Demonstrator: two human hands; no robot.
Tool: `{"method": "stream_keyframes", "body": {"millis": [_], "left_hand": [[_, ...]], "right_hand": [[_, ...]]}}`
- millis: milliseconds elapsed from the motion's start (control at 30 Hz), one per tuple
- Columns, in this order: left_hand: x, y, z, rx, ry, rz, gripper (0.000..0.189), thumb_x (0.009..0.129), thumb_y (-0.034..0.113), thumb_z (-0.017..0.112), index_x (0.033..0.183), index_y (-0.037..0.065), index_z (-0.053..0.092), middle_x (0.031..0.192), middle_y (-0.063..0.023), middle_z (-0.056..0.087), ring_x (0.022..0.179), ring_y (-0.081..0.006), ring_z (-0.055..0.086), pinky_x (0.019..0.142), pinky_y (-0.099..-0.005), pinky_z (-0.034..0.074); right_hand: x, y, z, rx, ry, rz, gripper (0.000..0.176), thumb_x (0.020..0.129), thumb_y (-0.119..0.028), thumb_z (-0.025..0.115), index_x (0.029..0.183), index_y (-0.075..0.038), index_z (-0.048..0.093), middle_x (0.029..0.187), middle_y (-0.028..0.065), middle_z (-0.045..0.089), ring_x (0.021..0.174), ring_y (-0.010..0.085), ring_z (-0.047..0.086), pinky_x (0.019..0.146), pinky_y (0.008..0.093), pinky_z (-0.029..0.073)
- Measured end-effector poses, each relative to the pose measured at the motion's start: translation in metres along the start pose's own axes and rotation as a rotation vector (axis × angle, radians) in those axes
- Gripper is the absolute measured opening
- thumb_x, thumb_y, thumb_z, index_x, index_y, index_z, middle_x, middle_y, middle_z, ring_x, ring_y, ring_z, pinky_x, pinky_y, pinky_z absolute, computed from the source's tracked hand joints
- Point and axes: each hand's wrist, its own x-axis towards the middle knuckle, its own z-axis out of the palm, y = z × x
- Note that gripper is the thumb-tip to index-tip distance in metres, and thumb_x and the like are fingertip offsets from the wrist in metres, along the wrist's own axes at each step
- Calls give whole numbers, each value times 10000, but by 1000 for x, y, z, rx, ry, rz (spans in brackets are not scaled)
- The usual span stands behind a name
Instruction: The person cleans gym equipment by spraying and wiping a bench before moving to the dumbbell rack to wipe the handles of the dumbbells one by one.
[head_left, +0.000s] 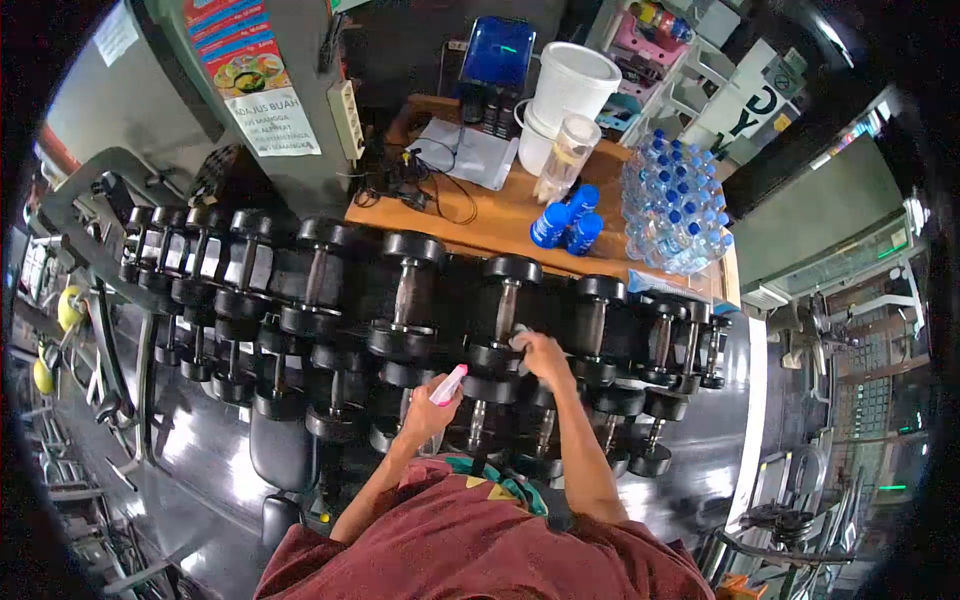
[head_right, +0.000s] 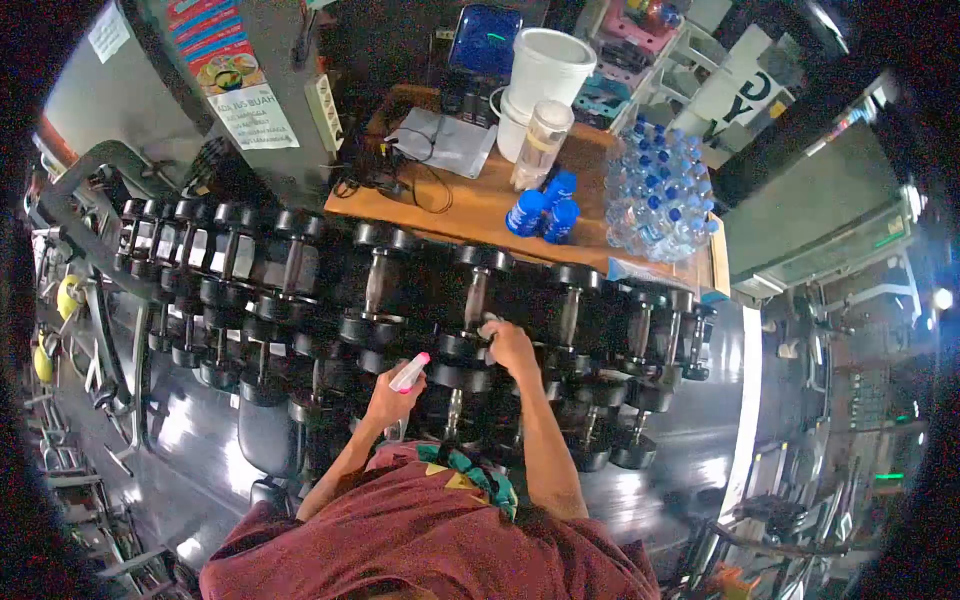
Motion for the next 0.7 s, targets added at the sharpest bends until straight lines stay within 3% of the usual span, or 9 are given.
{"method": "stream_keyframes", "body": {"millis": [67,133,200,267,333,367,500,567,700], "left_hand": [[0,3,3,27,13,-10,129,814,108,633,894,7,625,794,-61,636,755,-110,594,707,-273,476],[-2,7,2,32,-27,-14,133,807,104,634,893,3,631,800,-69,642,751,-113,596,706,-277,478],[-3,5,1,2,-28,18,132,807,99,629,897,3,629,801,-71,642,749,-114,594,706,-278,478],[-4,3,4,-30,-35,49,132,806,94,624,902,3,627,803,-72,643,746,-115,592,705,-279,478],[-4,-1,2,-32,-50,69,136,810,91,623,911,0,623,795,-62,642,735,-127,592,712,-287,481],[-4,-5,5,-81,-12,93,155,819,102,627,937,3,614,782,-45,639,674,-112,585,647,-273,482],[-11,-1,-4,-102,-17,83,181,837,112,628,986,14,598,770,-23,632,579,-48,550,497,-222,444],[-14,-15,-7,-108,10,69,173,842,111,625,985,17,599,772,-21,632,582,-49,552,498,-221,449],[-17,-17,-10,-137,26,35,151,856,119,616,972,24,599,770,-16,627,581,-51,552,496,-206,451]], "right_hand": [[5,6,4,-56,63,-82,328,813,-45,481,1072,-153,652,947,168,648,867,329,630,730,425,486],[-3,-19,-26,156,-56,-117,323,799,-24,486,1056,-126,653,919,170,649,863,328,628,743,415,485],[-7,-51,-38,246,-142,27,306,793,-16,483,1034,-107,648,964,163,647,899,327,620,761,410,482],[3,-63,-10,260,201,-416,269,801,-36,491,1011,-107,644,1003,141,640,923,331,610,773,406,479],[12,-70,18,142,144,-465,257,815,-46,481,1000,-126,641,1014,129,626,911,338,608,782,404,482],[14,-74,31,-41,13,-328,230,818,-84,491,972,-171,637,1036,76,622,945,321,610,800,445,492],[2,-77,56,-216,23,-455,261,794,-99,520,1006,-192,641,1110,34,586,1110,294,514,904,441,441],[-6,-53,82,-340,257,-683,253,799,-124,552,1031,-176,637,1177,6,546,1192,257,438,994,439,371],[-49,-39,51,-369,263,-795,308,777,-146,619,1084,-179,623,1254,-30,496,1251,239,383,1031,432,328]]}}
